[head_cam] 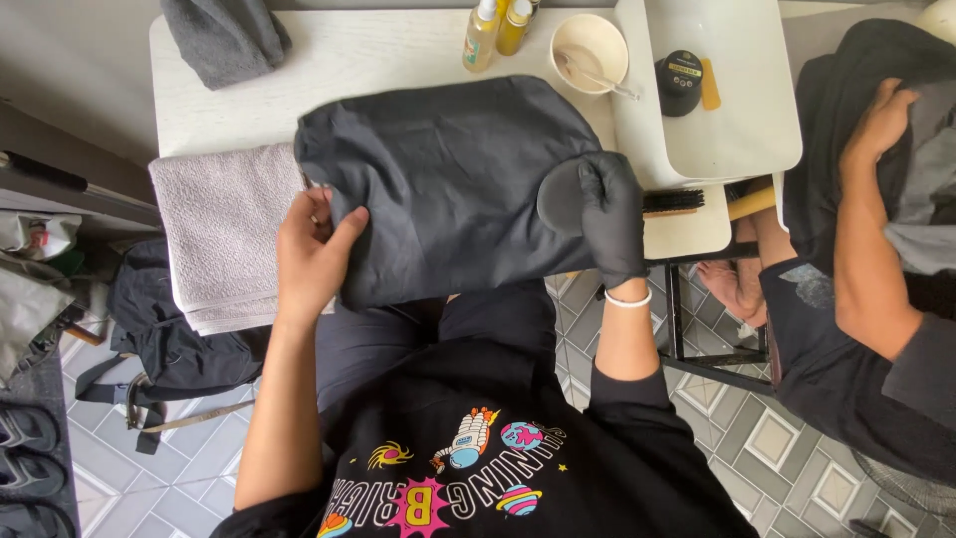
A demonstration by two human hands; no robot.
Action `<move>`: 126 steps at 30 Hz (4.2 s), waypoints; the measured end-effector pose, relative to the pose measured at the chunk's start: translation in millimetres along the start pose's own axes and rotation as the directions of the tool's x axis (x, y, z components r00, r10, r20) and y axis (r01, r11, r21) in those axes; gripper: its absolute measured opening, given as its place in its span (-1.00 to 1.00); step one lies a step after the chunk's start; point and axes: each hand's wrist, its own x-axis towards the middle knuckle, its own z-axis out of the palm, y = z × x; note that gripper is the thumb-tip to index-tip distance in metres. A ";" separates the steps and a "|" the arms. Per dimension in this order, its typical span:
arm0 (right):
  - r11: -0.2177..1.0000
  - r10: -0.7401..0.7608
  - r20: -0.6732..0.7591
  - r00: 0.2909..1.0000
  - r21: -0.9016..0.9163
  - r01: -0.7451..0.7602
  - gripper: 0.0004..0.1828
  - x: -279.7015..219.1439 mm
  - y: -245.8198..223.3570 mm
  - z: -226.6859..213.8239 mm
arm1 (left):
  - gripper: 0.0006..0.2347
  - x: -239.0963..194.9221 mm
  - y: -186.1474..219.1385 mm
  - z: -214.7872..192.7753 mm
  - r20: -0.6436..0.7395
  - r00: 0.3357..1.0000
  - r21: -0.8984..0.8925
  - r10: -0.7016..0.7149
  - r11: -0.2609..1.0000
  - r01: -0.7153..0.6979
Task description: The person uses a spoon to scrape a white substance from a black bag placed on a table. They then wipe the bag with a towel and fold it. Finally, they place the folded bag into a larger black tote bag.
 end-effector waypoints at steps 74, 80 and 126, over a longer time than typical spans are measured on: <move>0.664 -0.527 0.271 0.806 -0.460 0.589 -0.55 -35.8 56.4 168.6 | -0.81 18.0 5.1 42.9 -0.031 0.901 0.825 0.433 0.520 -0.222; 0.751 -0.393 0.221 0.892 -0.483 0.451 -0.57 7.2 135.0 96.1 | -0.82 14.4 7.6 43.5 -0.039 0.890 0.823 0.454 0.520 -0.229; 0.757 -0.602 -0.102 0.792 -0.388 0.525 -0.66 -49.6 -31.9 73.1 | -0.77 43.1 -31.2 0.4 -0.269 0.963 -0.080 0.014 0.996 -0.037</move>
